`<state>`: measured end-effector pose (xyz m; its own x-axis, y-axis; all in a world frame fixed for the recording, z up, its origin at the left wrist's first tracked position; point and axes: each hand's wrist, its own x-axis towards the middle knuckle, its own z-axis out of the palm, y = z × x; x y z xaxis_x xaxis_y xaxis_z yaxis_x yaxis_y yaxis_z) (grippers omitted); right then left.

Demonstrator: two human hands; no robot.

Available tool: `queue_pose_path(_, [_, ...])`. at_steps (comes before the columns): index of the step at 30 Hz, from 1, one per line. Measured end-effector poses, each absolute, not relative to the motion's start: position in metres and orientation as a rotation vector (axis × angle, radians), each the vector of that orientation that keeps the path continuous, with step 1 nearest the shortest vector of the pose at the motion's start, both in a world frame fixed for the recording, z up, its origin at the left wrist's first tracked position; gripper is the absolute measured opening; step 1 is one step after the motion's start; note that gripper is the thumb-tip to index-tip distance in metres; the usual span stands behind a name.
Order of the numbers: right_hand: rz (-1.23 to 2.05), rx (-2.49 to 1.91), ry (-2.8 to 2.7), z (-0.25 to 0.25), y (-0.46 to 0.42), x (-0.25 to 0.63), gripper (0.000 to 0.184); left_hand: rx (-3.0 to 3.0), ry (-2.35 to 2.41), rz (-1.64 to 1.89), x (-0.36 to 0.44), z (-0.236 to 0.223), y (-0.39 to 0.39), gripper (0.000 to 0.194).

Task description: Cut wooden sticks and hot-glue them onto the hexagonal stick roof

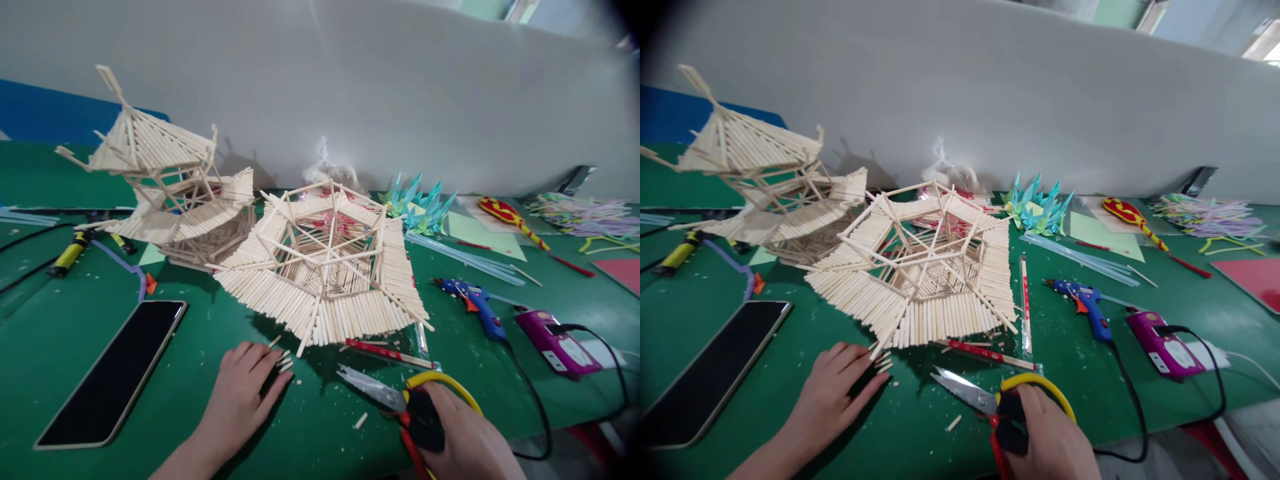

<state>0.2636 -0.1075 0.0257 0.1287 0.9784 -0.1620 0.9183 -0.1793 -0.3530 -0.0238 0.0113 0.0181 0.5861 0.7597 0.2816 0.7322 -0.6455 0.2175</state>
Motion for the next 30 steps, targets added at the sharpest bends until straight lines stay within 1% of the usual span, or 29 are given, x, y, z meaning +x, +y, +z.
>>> queue_pose_path(3, [0.575,-2.151,-2.017,0.032,-0.101,0.269,0.036,2.718,1.297,0.529,-0.023,0.012,0.011,0.018])
queue_pose_path(6, [0.679,-2.140,-2.074,0.044,-0.093,0.271,0.042,2.734,1.289,0.545,-0.023,0.007,0.015,0.020])
queue_pose_path(9, [0.700,-2.142,-2.092,0.054,-0.084,0.271,0.051,2.749,1.291,0.545,-0.023,0.006,0.018,0.023])
queue_pose_path(15, [0.618,-2.164,-2.118,0.066,-0.074,0.271,0.053,2.781,1.259,0.545,-0.025,0.008,0.019,0.024])
queue_pose_path(17, [0.507,-2.175,-2.133,0.074,-0.069,0.275,0.048,2.784,1.248,0.555,-0.026,0.008,0.020,0.024])
queue_pose_path(20, [0.336,-2.244,-2.084,0.083,-0.054,0.283,0.028,2.796,1.231,0.495,-0.027,0.007,0.022,0.023])
queue_pose_path(21, [0.307,-2.269,-2.062,0.083,-0.046,0.286,0.023,2.807,1.231,0.454,-0.027,0.007,0.023,0.023])
queue_pose_path(26, [0.296,-2.319,-2.059,0.062,0.001,0.292,0.017,2.871,1.265,0.152,-0.020,0.016,0.029,0.027])
queue_pose_path(30, [0.354,-2.332,-2.122,0.045,0.020,0.291,0.024,2.863,1.231,-0.069,-0.012,0.025,0.034,0.027])
